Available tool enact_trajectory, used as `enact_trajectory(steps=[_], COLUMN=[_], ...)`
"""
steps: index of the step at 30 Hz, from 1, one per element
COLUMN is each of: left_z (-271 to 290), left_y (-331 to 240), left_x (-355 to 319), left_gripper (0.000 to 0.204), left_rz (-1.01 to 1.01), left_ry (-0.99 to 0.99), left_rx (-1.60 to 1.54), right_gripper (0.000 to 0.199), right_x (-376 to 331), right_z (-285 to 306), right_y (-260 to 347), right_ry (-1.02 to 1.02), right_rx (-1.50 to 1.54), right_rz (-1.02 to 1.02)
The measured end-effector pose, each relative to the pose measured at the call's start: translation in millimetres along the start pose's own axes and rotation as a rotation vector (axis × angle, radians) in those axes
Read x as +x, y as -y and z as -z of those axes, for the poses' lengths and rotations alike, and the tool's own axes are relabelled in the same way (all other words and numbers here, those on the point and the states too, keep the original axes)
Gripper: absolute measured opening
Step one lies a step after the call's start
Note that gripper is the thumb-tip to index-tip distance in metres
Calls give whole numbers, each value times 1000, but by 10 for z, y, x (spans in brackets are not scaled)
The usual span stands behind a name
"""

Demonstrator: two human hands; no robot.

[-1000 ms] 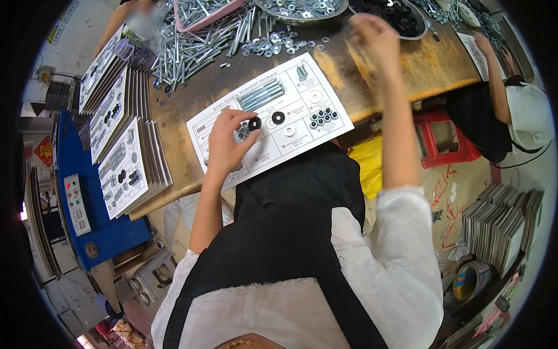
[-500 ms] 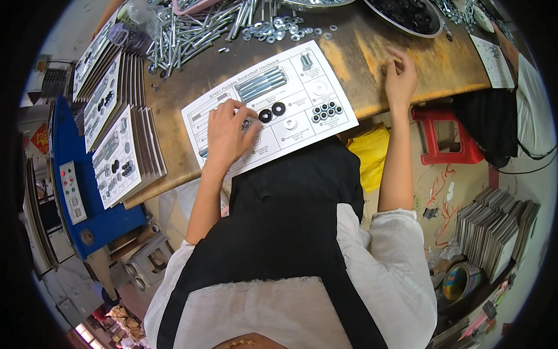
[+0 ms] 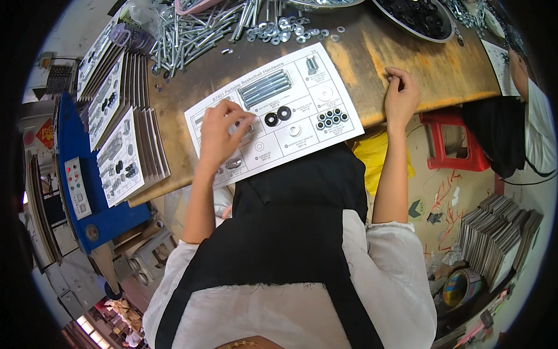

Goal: The person assembles metal fasteners by hand, picking bolts, nuts, and washers from trays and placing them into designated slots on a cardboard template. The person repeatedly completes one template and moves it aside to start a new one.

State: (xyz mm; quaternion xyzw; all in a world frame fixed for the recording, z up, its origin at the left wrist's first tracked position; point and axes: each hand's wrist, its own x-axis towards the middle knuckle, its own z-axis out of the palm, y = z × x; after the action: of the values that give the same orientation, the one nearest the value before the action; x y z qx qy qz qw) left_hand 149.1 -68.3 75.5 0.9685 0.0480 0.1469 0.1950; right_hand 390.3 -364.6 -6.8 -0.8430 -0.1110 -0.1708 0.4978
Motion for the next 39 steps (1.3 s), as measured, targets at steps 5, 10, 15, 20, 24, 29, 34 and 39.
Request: enact_trajectory(steps=[5,10,15,20,24,29,34,39], left_z=[-76,-532,-745,-787,-819,-577,-11,86], left_y=[597,1345,1221,1169,1279,1359,1518,1856], left_x=[673,1591,2152,2404,2508,2312,1430,440], left_gripper=[20,26,32,40,38,29,36,19], left_rz=[145,249,331,346,359,279,542,757], left_ry=[-76,-245,-189,-247,-200,-274,-405,-606], left_rx=[-99,97,216,335,360,191,-644,-1115], right_gripper=[15,14,12,10,10,11,11,13], right_x=[-28,4,-13,-23,-5,-14,-18,163], right_z=[12,-16,30,36,30,54,99,-280], right_y=[208,231,228,327,402,481,386,824], right_ry=[11,31,26,42,46,63,63,282], right_rx=[-136,-128,-161,-164,-146,-140,-151,162], right_rz=[112,162,127,80,79,47,127,193])
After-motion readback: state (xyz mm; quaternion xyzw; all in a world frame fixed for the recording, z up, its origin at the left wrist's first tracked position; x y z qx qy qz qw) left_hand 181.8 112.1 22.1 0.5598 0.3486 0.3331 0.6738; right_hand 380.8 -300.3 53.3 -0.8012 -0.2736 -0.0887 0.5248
